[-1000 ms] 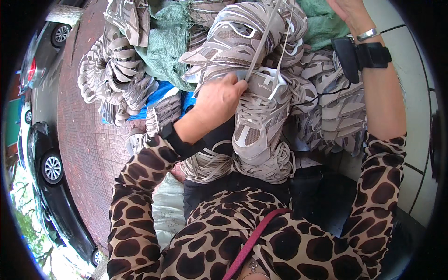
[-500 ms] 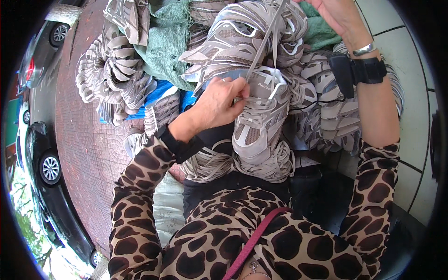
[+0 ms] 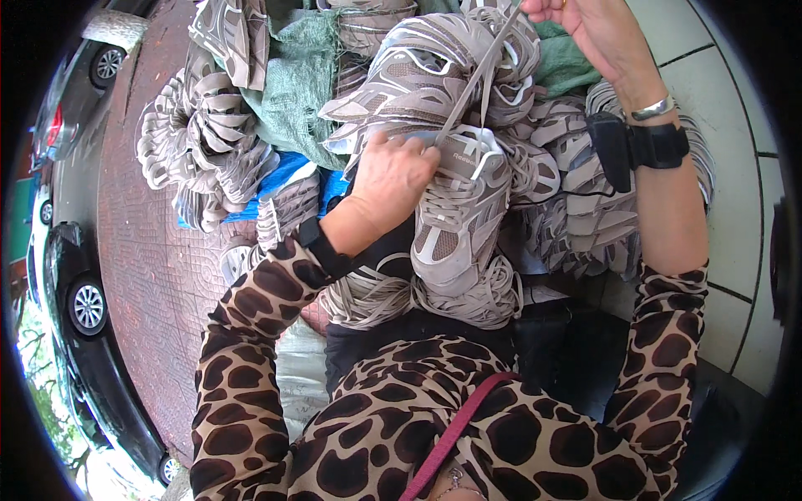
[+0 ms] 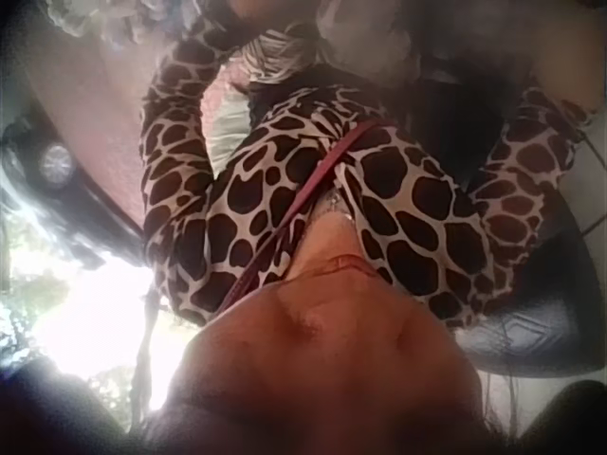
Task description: The person repeatedly threads and ties shoelaces on a single beige sneaker held on their lap. They pull the laces through eyelets, adjust tension, and tie knots, then repeat the process on the same shoe multiple times.
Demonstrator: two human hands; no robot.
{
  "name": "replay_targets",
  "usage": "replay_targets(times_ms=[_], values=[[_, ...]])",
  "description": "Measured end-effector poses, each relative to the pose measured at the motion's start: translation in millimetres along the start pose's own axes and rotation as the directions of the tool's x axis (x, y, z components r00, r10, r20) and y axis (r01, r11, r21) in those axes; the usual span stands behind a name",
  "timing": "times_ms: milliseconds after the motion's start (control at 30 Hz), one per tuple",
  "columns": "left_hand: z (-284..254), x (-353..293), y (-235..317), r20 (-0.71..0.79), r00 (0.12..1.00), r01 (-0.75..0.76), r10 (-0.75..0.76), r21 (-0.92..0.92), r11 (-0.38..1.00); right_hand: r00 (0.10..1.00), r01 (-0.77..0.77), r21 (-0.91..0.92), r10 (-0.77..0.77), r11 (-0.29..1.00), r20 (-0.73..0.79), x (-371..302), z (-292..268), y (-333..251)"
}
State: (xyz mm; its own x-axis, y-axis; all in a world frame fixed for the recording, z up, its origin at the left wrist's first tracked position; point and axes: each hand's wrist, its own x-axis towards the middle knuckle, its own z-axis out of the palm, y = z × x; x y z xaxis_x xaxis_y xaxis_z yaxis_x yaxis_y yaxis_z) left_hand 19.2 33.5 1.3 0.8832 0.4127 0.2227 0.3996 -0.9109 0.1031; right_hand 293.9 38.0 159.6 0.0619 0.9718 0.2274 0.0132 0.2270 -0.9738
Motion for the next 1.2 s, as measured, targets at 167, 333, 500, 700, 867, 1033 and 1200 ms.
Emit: replay_targets(times_ms=[167,333,500,700,867,1033,1200], values=[[-19.7,-23.6,-11.2,-0.018,0.997,-0.077,0.075,-0.304,0.95,1.0,-0.023,-0.013,0.023,1.0,-0.021,-5.8,-3.9,-0.8],[-15.9,-45.0,-6.6,0.061,0.993,-0.065,0.1,-0.425,0.903,0.979,0.196,-0.183,-0.183,0.963,0.087,18.3,11.7,3.2],[-26.4,-7.4,-12.6,-0.125,0.933,0.142,-0.336,-0.733,0.666,0.806,0.59,-0.39,-0.483,0.707,0.343,46.1,20.6,3.1],[-56.5,56.4,-26.6,0.011,0.971,0.06,-0.237,-0.978,0.201,0.846,0.514,-0.293,-0.42,0.806,0.328,63.1,46.6,14.4],[-47.1,71.0,-36.8,0.163,0.983,0.157,-0.081,-0.985,-0.077,0.972,0.222,-0.412,-0.169,0.884,0.16,67.1,54.6,19.1],[-55.5,62.2,-38.6,0.006,0.936,0.044,-0.352,-0.994,0.099,0.97,0.199,-0.399,-0.237,0.895,-0.046,-39.4,73.1,6.6],[-89.5,73.4,-16.2,-0.063,0.941,0.085,-0.332,-0.906,0.414,0.976,0.084,-0.403,-0.157,0.911,-0.151,-92.5,117.2,84.5]])
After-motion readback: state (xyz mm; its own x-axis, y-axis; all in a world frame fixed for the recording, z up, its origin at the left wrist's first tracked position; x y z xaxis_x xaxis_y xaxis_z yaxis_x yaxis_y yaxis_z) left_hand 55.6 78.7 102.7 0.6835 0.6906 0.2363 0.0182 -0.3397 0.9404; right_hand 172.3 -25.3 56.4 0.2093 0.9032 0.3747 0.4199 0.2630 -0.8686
